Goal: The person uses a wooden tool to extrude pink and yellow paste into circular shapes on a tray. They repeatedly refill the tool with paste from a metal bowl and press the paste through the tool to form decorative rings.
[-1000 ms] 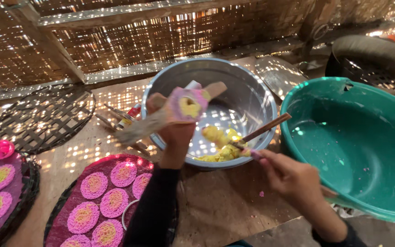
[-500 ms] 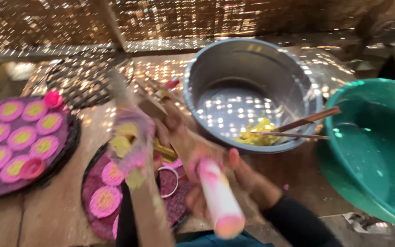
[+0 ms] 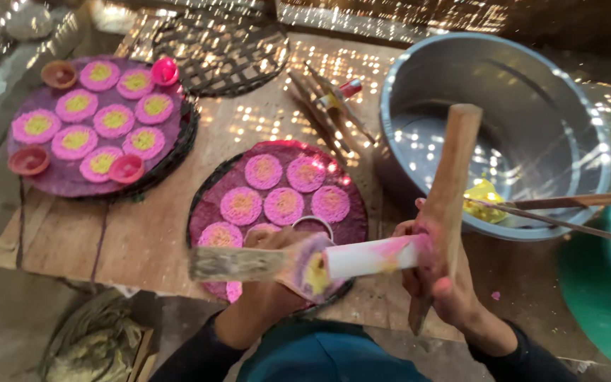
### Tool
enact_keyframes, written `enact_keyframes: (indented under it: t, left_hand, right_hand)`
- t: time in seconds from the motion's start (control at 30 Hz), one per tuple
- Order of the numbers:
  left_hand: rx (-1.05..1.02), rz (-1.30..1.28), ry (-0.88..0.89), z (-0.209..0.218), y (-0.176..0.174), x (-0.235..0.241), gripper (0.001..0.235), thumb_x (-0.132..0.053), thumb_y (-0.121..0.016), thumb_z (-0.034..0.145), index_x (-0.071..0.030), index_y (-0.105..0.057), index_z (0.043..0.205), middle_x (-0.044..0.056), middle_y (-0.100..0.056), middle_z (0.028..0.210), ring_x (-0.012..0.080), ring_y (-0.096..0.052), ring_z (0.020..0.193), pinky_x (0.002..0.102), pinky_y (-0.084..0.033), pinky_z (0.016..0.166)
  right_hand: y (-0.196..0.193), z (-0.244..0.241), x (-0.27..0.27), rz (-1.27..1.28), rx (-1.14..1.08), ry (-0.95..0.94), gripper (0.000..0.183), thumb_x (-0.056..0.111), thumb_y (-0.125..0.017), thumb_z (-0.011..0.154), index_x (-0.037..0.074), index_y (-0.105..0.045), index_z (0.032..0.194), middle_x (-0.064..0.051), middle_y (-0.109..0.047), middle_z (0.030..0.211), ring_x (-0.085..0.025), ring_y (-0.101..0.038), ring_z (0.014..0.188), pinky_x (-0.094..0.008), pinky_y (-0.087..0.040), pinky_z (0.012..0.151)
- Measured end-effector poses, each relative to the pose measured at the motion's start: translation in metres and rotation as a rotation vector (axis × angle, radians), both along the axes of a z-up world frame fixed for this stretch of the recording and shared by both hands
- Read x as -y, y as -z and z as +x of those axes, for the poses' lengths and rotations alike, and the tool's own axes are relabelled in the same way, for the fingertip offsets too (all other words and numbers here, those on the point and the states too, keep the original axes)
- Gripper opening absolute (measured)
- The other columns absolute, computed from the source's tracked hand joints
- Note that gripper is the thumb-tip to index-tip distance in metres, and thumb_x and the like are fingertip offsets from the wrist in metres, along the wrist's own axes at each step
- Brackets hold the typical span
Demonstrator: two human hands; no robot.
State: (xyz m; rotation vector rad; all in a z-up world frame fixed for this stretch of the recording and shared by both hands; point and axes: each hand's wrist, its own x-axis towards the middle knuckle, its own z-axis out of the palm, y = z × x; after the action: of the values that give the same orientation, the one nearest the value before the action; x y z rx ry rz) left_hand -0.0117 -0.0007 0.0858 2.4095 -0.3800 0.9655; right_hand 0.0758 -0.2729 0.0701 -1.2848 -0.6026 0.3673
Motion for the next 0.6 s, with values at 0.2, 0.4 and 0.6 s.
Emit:
enact_keyframes:
  t: [0.2,0.4,0.6]
  left_hand:
    - [-0.278,0.014,0.048,-0.019,-0.009,-0.010,0.036,-0.049,-0.084,0.068,-0.022,-0.069,0.086,0.005,-0.063,0.073,0.0312,-0.062,0.071,0.049,-0.042,0.066]
    - [-0.408,-0.247,0.211,-0.038,0.025,0.019,0.032,-0.047,-0.081,0.070,-0.025,-0.071,0.090,0.002,-0.066,0.077,0.0280,-0.066,0.071,0.045,-0.044,0.059]
    - [-0.424,-0.210,0.161,-0.030,0.052,0.026,0.031,-0.046,-0.079,0.071,-0.025,-0.069,0.093,0.002,-0.067,0.079,0.0270,-0.067,0.069,0.045,-0.045,0.057]
  right_hand:
    - [-0.011,-0.016,0.005,-0.347,0.490,-0.028,0.122,0.061,-0.080,0.074,0.000,-0.017,0.159,-0.018,-0.049,0.142,-0.018,-0.057,0.090,-0.031,-0.050,0.072]
    - [0.014,-0.038,-0.001,-0.277,0.396,-0.236,0.122,0.048,-0.086,0.086,-0.005,-0.005,0.160,-0.023,-0.043,0.154,-0.032,-0.058,0.136,-0.046,-0.052,0.111]
    - [0.012,-0.045,-0.014,-0.397,0.292,-0.258,0.126,0.049,-0.086,0.079,-0.002,-0.005,0.162,-0.023,-0.051,0.149,-0.033,-0.055,0.137,-0.046,-0.046,0.112]
